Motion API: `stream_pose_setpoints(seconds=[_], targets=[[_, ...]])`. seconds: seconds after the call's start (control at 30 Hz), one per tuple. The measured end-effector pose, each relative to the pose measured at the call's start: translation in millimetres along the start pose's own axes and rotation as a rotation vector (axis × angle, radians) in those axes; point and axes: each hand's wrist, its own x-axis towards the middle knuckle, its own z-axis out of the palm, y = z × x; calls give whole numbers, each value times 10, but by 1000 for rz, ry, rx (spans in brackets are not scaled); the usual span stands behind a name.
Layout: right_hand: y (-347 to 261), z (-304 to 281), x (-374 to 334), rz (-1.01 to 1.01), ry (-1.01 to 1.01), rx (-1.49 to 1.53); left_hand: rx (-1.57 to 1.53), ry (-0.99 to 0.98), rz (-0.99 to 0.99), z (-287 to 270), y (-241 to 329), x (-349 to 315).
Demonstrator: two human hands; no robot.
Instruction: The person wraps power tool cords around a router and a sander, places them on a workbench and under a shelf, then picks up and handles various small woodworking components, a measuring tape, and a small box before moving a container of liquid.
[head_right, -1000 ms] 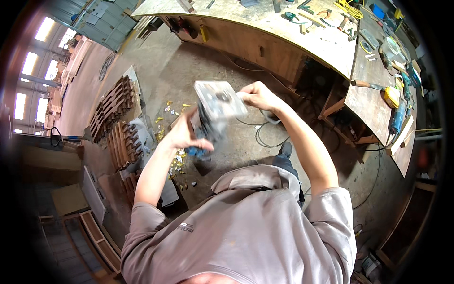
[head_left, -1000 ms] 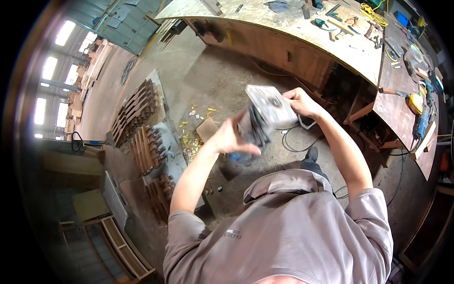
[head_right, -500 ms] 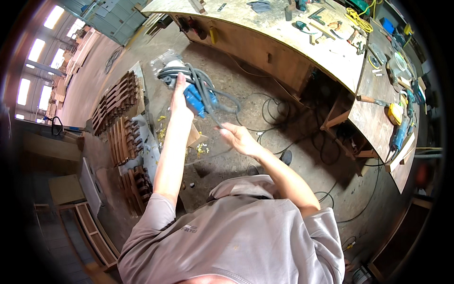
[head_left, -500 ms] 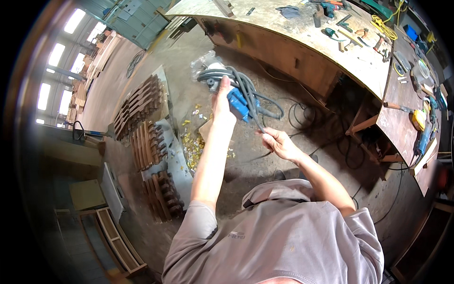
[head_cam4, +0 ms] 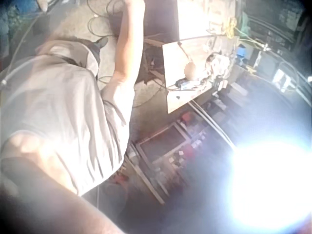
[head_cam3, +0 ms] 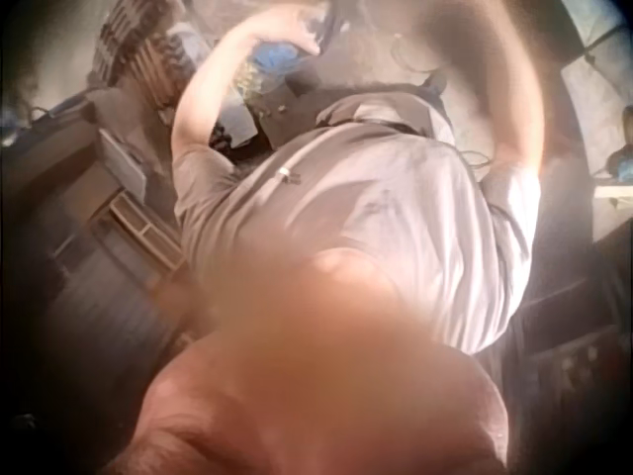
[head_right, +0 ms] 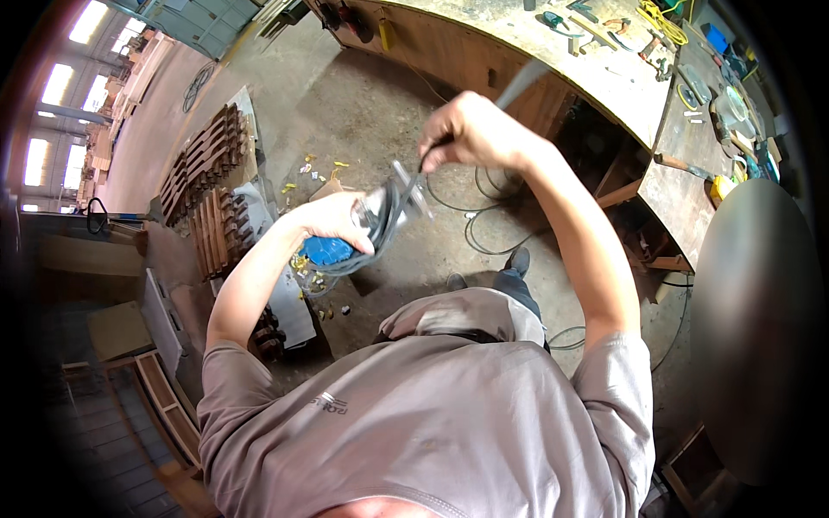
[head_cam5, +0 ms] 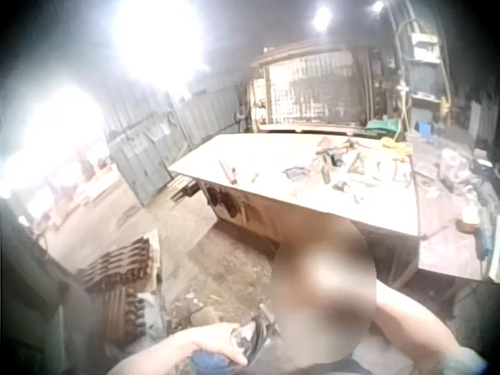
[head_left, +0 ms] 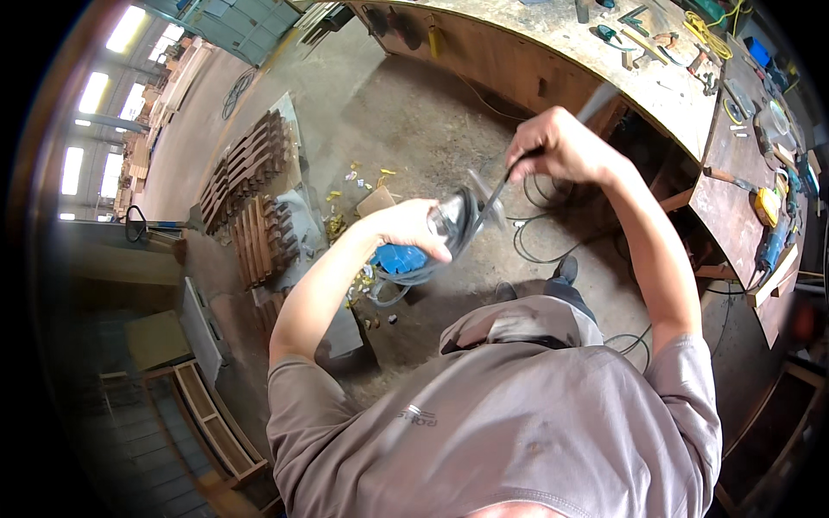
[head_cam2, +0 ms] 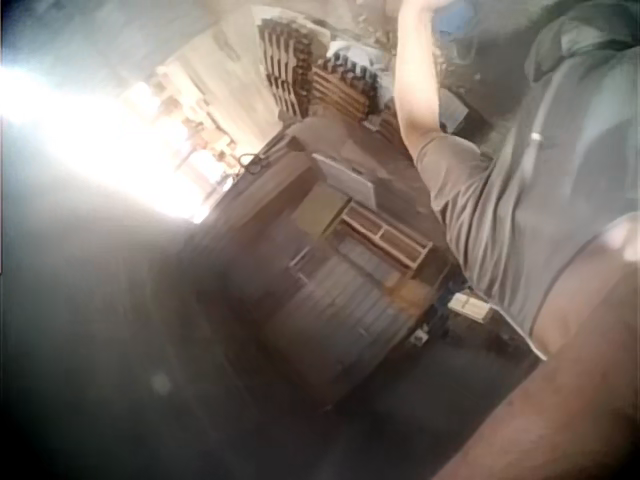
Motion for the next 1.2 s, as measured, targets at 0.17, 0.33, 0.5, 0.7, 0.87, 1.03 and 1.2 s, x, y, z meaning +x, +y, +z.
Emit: stream_pose_setpoints(seconds=[0.17, 0.33, 0.5, 0.7, 0.87, 1.03, 1.2], targets=[[263, -16, 154, 171, -172, 223, -3, -90, 294, 238, 415, 15], [678, 566, -70, 266, -54, 637, -301, 108, 562, 244, 243, 17], [703, 663, -324, 525, 177, 37, -466, 603, 476, 140, 49, 264], [220, 1250, -370, 533, 321, -54, -792, 1153, 351, 162, -233, 1035], [99, 1847, -637, 549, 590, -429, -1463, 1031, 349, 674, -19, 1381], [-165, 1799, -1057, 470, 446, -675, -1636, 559, 216, 1245, -204, 1637], [-294, 1856, -1502, 452, 451, -649, -1674, 189, 77, 1790, -293, 1748]])
